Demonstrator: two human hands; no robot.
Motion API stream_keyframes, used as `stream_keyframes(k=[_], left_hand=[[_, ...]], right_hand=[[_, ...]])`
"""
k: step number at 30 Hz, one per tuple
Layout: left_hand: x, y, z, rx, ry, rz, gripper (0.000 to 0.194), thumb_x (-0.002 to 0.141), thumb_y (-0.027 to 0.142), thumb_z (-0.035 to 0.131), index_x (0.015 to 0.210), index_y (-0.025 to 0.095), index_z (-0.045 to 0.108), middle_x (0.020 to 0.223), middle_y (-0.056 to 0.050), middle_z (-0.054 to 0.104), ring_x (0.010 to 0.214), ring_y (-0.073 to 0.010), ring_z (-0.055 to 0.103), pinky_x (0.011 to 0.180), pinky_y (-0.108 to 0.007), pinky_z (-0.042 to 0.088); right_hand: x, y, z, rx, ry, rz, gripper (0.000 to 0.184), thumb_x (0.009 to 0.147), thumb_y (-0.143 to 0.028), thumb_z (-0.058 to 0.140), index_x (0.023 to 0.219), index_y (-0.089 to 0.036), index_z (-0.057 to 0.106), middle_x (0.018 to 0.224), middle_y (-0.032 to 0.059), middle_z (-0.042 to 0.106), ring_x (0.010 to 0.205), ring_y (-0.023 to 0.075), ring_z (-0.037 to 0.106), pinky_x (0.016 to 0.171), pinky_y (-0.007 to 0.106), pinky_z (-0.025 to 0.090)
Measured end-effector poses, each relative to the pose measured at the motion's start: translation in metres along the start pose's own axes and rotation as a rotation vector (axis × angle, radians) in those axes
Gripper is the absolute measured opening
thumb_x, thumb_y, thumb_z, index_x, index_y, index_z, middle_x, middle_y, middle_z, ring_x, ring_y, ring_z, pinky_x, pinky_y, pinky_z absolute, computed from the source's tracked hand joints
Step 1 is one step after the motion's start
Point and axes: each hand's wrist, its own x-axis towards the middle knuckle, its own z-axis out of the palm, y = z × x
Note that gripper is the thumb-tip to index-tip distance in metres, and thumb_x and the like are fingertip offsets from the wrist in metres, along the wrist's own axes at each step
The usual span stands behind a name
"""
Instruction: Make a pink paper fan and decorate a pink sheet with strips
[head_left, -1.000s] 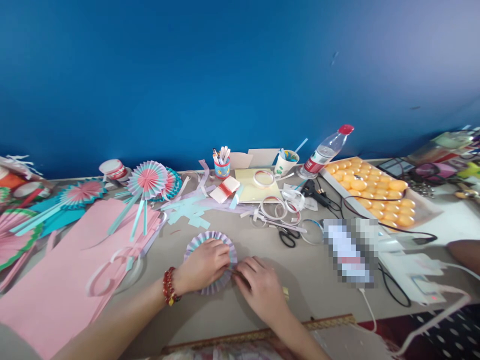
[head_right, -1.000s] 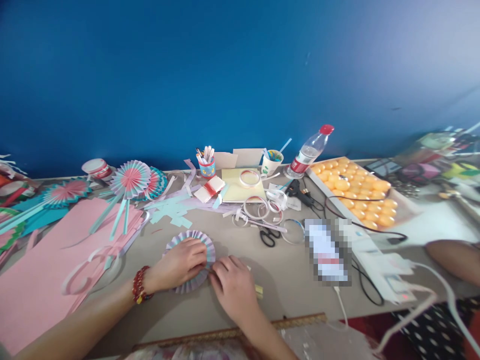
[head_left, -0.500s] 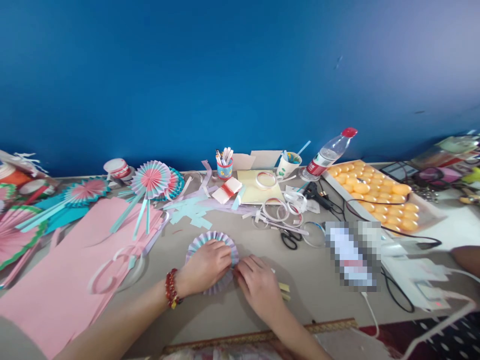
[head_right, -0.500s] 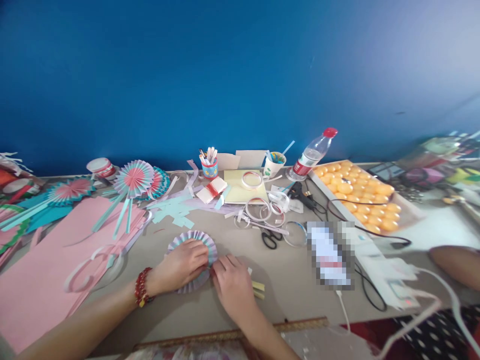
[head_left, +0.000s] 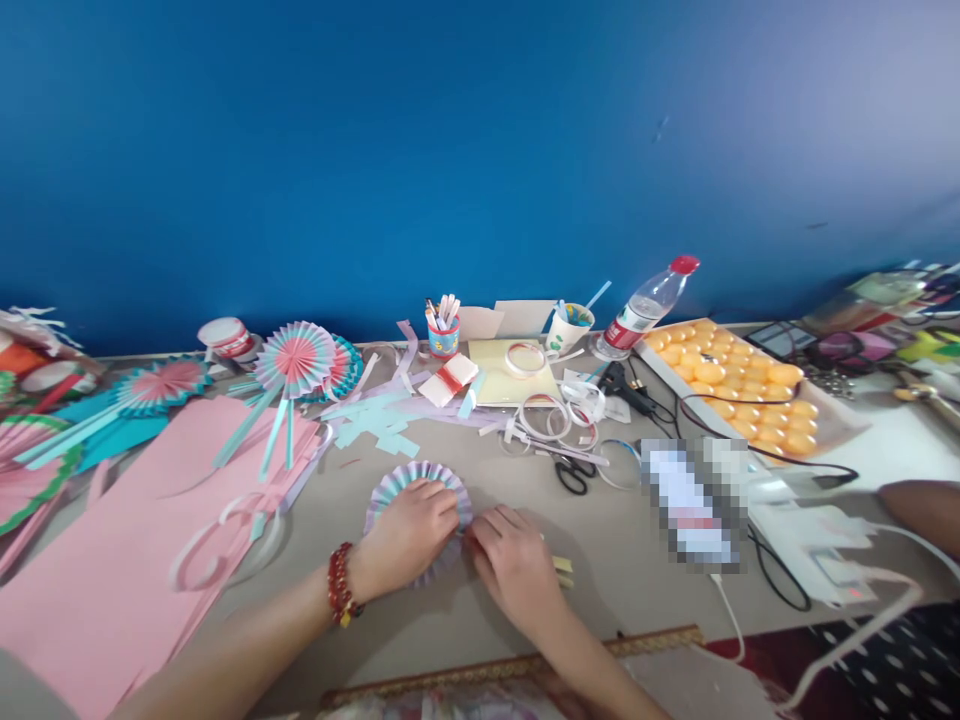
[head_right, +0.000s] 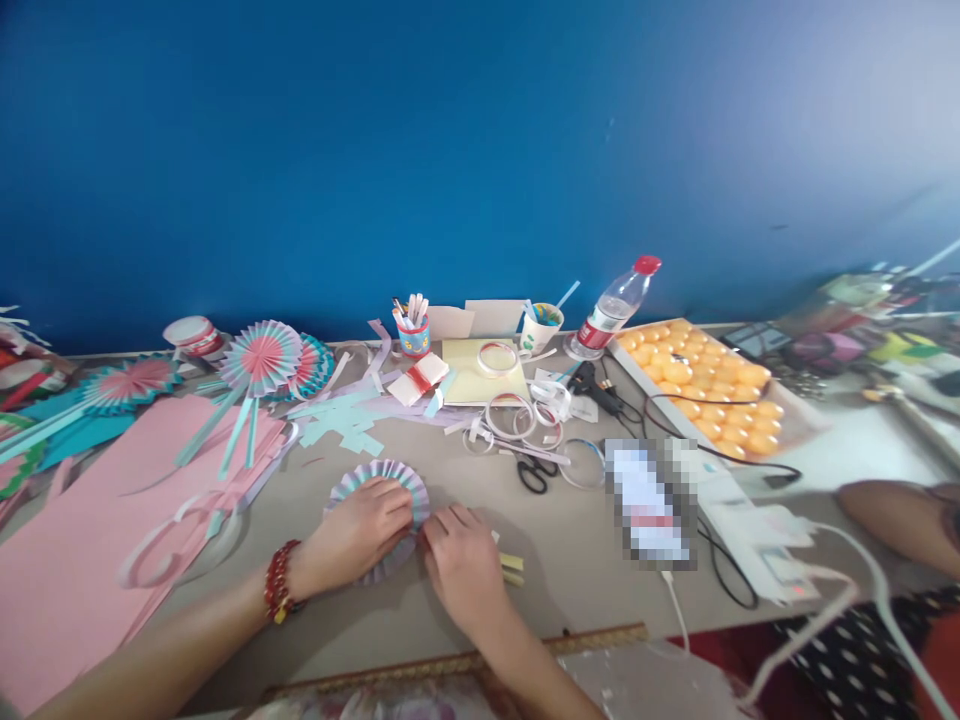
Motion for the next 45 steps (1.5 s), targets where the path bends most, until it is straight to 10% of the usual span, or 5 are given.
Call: stream_keyframes(k=[24,28,32,36,45], left_hand=[[-0.007,-0.003,-0.020,0.119,0.098,-0.012,0.013,0.090,0.014,0.056,0.077,0.017,0.059,0.084,-0.003,0.059,0.088,-0.0198,0.050,0.101,-0.042,0.034],[-0.009,-0.009,-0.058,0.009,0.333,-0.128,0.014,0.093,0.014,0.050,0.092,0.020,0.063,0.098,-0.004,0.062,0.096,-0.0190,0.054,0.102,-0.041,0.037],[-0.018,-0.022,-0.092,-0.065,0.893,-0.324,0.024,0.092,0.022,0.057,0.116,0.025,0.059,0.120,-0.007,0.058,0.116,-0.0257,0.051,0.104,-0.046,0.039],[-0.019,-0.035,-0.089,-0.564,1.354,-0.404,0.040,0.095,0.035,0.051,0.134,0.024,0.048,0.138,-0.009,0.049,0.129,-0.0289,0.046,0.108,-0.048,0.040],[0.016,-0.020,-0.033,-1.506,1.139,-0.543,0.052,0.072,0.044,0.079,0.116,0.019,0.066,0.112,-0.011,0.071,0.105,-0.0263,0.065,0.093,-0.036,0.052]], right_hand=[[0.019,0.007,-0.004,0.019,0.088,-0.189,0.014,0.080,-0.005,0.054,0.077,-0.019,0.058,0.079,0.0038,0.061,0.077,0.0196,0.052,0.072,0.031,0.041],[0.040,0.009,-0.035,0.058,0.275,-0.249,0.018,0.089,-0.010,0.048,0.079,-0.020,0.059,0.075,0.0039,0.060,0.074,0.0189,0.052,0.070,0.031,0.041],[0.067,0.009,-0.074,0.102,0.492,-0.289,0.015,0.092,-0.014,0.049,0.083,-0.021,0.059,0.079,0.0036,0.064,0.075,0.0177,0.056,0.073,0.031,0.043],[0.088,0.003,-0.096,0.126,0.645,-0.304,0.014,0.091,-0.014,0.051,0.080,-0.022,0.056,0.075,0.0024,0.061,0.072,0.0170,0.056,0.071,0.030,0.043],[0.116,-0.025,-0.075,0.180,0.720,-0.365,0.014,0.091,-0.012,0.053,0.081,-0.022,0.056,0.075,0.0028,0.061,0.073,0.0177,0.057,0.072,0.030,0.044]])
